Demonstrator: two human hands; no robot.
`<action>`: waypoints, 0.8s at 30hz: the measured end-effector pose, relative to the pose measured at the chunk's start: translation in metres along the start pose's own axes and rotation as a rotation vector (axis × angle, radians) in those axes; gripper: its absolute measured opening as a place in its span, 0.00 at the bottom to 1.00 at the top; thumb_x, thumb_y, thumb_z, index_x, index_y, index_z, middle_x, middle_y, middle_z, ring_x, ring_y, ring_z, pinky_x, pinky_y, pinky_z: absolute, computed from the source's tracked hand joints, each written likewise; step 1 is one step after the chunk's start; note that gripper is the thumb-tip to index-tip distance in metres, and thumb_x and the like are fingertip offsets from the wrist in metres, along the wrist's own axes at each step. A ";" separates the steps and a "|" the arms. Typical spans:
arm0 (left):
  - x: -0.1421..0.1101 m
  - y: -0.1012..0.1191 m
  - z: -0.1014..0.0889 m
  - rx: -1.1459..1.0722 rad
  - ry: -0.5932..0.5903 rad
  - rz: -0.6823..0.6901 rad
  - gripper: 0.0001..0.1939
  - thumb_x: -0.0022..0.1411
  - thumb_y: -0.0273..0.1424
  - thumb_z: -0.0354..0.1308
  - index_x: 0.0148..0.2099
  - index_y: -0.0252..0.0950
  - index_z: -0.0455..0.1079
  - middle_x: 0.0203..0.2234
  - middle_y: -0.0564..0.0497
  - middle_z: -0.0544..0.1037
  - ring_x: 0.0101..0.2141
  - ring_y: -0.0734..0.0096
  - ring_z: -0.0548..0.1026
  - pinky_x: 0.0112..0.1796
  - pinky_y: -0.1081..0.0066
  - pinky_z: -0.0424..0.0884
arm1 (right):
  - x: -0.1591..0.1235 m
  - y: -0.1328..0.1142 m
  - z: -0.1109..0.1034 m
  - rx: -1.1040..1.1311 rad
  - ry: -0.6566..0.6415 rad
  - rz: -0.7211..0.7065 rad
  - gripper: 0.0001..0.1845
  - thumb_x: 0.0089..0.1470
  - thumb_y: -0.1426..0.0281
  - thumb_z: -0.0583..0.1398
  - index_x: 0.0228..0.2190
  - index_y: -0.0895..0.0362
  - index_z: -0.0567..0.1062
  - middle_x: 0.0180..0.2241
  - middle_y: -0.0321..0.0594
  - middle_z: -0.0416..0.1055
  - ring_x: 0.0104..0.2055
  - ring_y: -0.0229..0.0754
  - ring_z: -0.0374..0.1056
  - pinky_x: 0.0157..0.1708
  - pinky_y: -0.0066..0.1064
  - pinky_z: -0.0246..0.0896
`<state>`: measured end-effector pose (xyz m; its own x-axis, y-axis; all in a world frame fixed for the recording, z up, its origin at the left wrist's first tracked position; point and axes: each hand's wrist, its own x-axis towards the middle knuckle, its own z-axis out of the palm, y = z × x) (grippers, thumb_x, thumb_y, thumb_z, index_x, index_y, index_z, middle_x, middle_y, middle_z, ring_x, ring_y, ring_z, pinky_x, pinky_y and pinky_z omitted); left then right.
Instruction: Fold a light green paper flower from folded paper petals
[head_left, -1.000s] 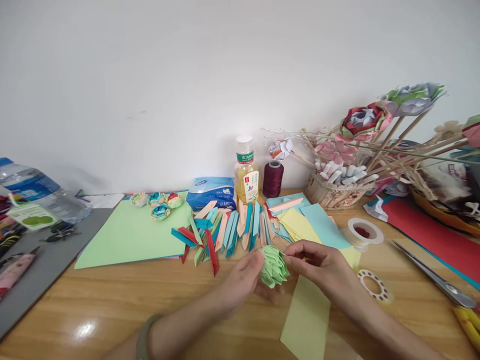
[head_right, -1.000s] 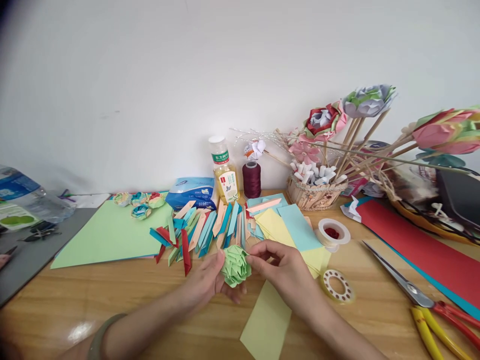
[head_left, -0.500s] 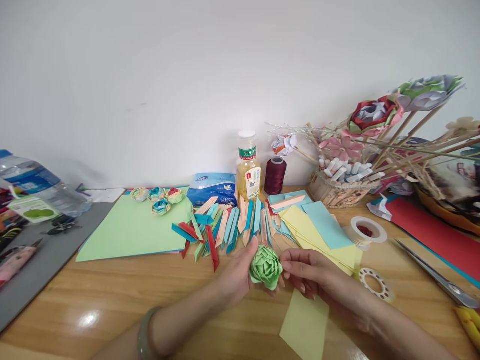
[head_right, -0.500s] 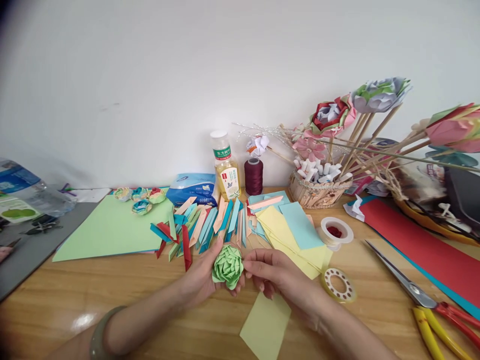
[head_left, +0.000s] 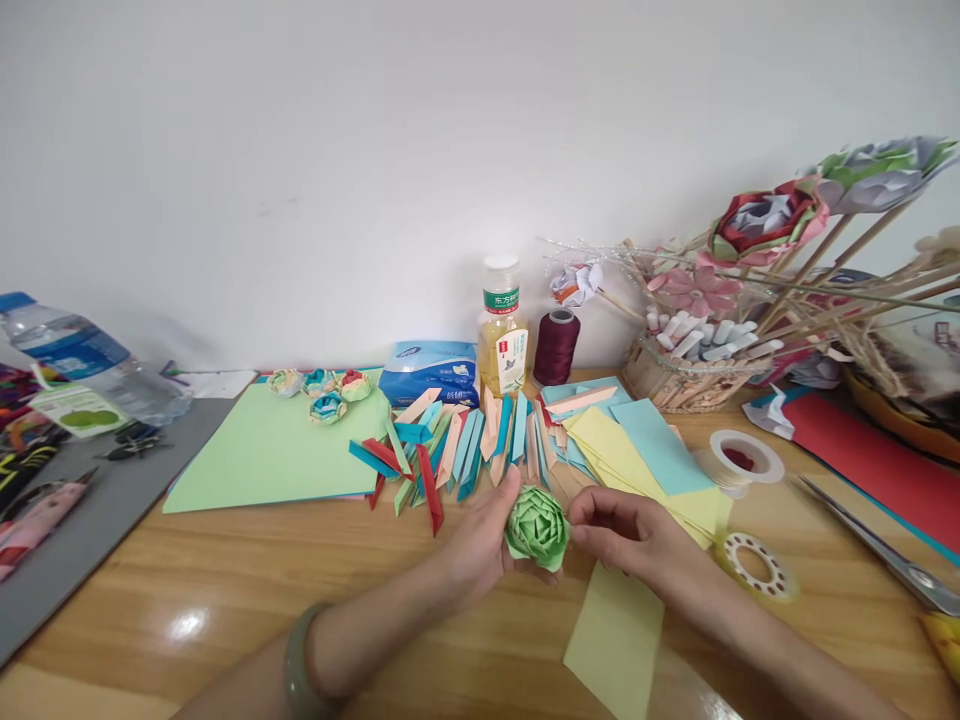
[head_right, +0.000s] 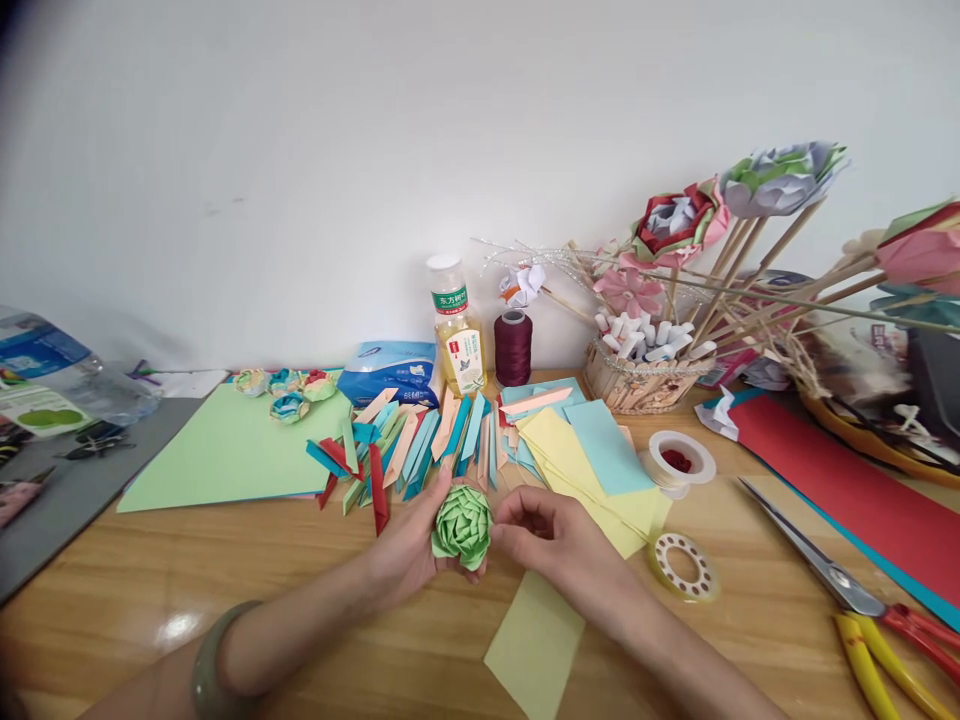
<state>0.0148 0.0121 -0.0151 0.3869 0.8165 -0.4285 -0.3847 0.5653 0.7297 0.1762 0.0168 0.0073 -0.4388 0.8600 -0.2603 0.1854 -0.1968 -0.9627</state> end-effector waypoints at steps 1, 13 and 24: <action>0.000 0.000 0.000 0.000 -0.002 0.000 0.24 0.56 0.51 0.48 0.36 0.33 0.62 0.18 0.52 0.72 0.17 0.71 0.72 0.18 0.73 0.68 | 0.000 0.001 0.000 -0.013 -0.003 0.010 0.08 0.45 0.65 0.58 0.21 0.55 0.68 0.19 0.31 0.66 0.22 0.35 0.61 0.22 0.26 0.51; 0.000 0.000 -0.003 -0.028 -0.067 -0.016 0.26 0.55 0.53 0.47 0.35 0.33 0.62 0.19 0.50 0.74 0.17 0.69 0.74 0.19 0.73 0.68 | -0.002 -0.001 -0.004 0.022 0.063 0.020 0.09 0.45 0.65 0.56 0.19 0.57 0.66 0.18 0.31 0.58 0.21 0.34 0.52 0.20 0.26 0.46; -0.003 0.001 0.000 -0.032 0.069 0.196 0.24 0.55 0.49 0.53 0.42 0.33 0.66 0.34 0.44 0.74 0.32 0.66 0.74 0.26 0.71 0.70 | -0.006 0.000 0.001 -0.125 0.323 -0.165 0.11 0.51 0.61 0.56 0.25 0.55 0.68 0.23 0.34 0.64 0.26 0.38 0.61 0.24 0.28 0.56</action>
<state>0.0133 0.0102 -0.0136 0.2443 0.9165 -0.3167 -0.4741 0.3978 0.7855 0.1777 0.0114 0.0088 -0.1759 0.9833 -0.0465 0.2498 -0.0012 -0.9683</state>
